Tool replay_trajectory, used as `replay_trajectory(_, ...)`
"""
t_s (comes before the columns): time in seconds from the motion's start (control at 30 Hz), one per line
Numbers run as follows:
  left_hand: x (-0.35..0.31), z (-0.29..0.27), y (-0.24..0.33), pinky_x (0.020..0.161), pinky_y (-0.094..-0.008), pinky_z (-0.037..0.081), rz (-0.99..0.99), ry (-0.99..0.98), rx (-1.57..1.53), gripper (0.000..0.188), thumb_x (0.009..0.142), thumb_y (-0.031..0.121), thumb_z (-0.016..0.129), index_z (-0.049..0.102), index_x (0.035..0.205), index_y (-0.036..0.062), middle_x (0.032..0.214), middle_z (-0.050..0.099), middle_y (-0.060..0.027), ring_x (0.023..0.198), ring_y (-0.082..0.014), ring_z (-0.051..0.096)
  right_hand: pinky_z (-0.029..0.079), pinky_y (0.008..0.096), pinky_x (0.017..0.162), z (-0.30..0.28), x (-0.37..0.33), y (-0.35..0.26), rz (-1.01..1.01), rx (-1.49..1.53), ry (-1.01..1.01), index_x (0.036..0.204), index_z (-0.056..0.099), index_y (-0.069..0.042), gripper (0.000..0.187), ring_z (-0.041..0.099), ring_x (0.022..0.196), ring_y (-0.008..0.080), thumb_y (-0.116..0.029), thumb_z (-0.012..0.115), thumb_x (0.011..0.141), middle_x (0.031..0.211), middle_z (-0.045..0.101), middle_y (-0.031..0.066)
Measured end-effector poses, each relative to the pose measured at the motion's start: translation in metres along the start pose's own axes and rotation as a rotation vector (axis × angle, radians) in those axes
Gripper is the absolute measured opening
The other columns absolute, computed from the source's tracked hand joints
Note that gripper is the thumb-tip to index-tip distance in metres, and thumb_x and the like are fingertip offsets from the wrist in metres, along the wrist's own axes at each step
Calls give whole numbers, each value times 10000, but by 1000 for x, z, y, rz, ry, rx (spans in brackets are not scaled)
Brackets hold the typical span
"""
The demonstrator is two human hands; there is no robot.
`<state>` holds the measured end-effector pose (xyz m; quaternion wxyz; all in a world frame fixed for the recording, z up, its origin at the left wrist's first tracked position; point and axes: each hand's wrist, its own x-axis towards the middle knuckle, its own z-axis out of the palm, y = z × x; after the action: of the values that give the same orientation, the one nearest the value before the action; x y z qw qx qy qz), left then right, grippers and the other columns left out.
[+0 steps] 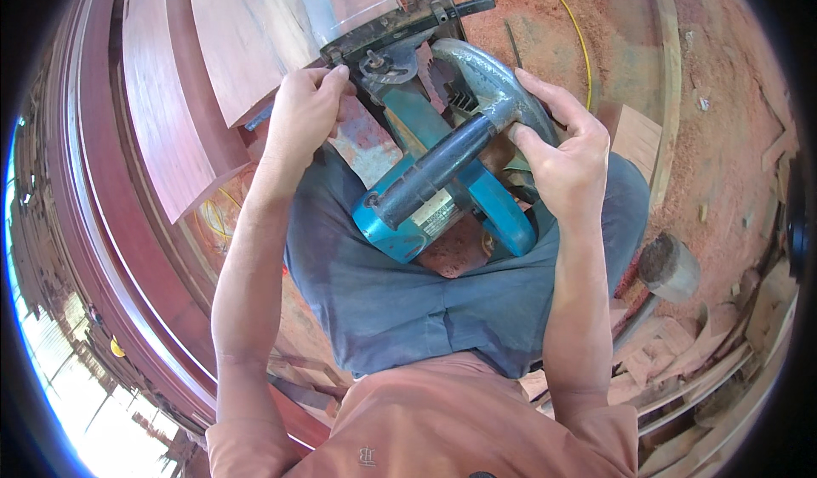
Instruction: The person sits on the floor and adjusts a circular saw using a screwdriver. They loosen and tighten screws on the saw's base plate, reposition the blade guard, and make several small adjustments to the tool's settings.
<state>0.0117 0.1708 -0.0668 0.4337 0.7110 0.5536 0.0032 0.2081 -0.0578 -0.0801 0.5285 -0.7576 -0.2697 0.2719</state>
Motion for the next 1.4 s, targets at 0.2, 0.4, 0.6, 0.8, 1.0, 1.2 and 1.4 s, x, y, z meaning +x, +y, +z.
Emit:
replay_trajectory(0.2,6,4,-11,510,-329,413,-27,28,-169,394,1021,280,645,755,879,-72,645,615,-40,518,-118,494,560,331,1010,1,0,1,-25,27,-5,1292,786,-80,524,771,1099,219,41,767,783,1201,799,140)
replay_trajectory(0.4,5,12,-8,458,-273,328,12,58,-146,371,1055,292,650,715,877,-28,642,541,30,510,-65,446,558,332,1014,-1,0,2,-15,-8,-5,1298,786,-90,531,769,1095,218,43,767,784,1207,798,143)
replay_trajectory(0.6,-9,18,-7,441,-264,366,-173,-8,-675,357,1070,317,669,704,912,-2,656,564,11,510,-90,505,557,339,1017,-2,0,4,-13,12,-13,1308,785,-98,544,768,1081,223,41,782,783,1181,796,146)
replay_trajectory(0.8,0,14,-10,429,-269,354,-176,11,-675,305,1054,237,693,705,873,-9,629,560,7,483,-89,492,560,341,1006,-1,0,4,5,1,-14,1312,785,-106,545,768,1058,218,34,793,785,1158,794,142)
replay_trajectory(1.0,-1,21,-5,431,-270,365,-97,132,-410,345,1046,253,691,714,853,-33,586,537,14,458,-91,490,562,342,1010,-2,1,2,-5,-32,-11,1311,786,-111,540,768,1067,217,26,794,789,1174,795,149)
replay_trajectory(1.2,-12,26,-14,491,-271,424,-193,31,-775,353,1099,313,625,701,1063,-30,755,629,-25,577,-115,578,557,349,1047,-2,2,3,1,11,-21,1306,785,-97,523,768,1114,230,15,795,796,1218,795,154)
replay_trajectory(1.4,-3,23,-19,490,-265,376,-234,5,-995,245,1063,193,683,690,1056,-52,759,600,-14,596,-98,524,556,345,1047,-2,2,6,-13,-8,-20,1308,783,-91,524,767,1125,229,21,789,796,1227,796,156)
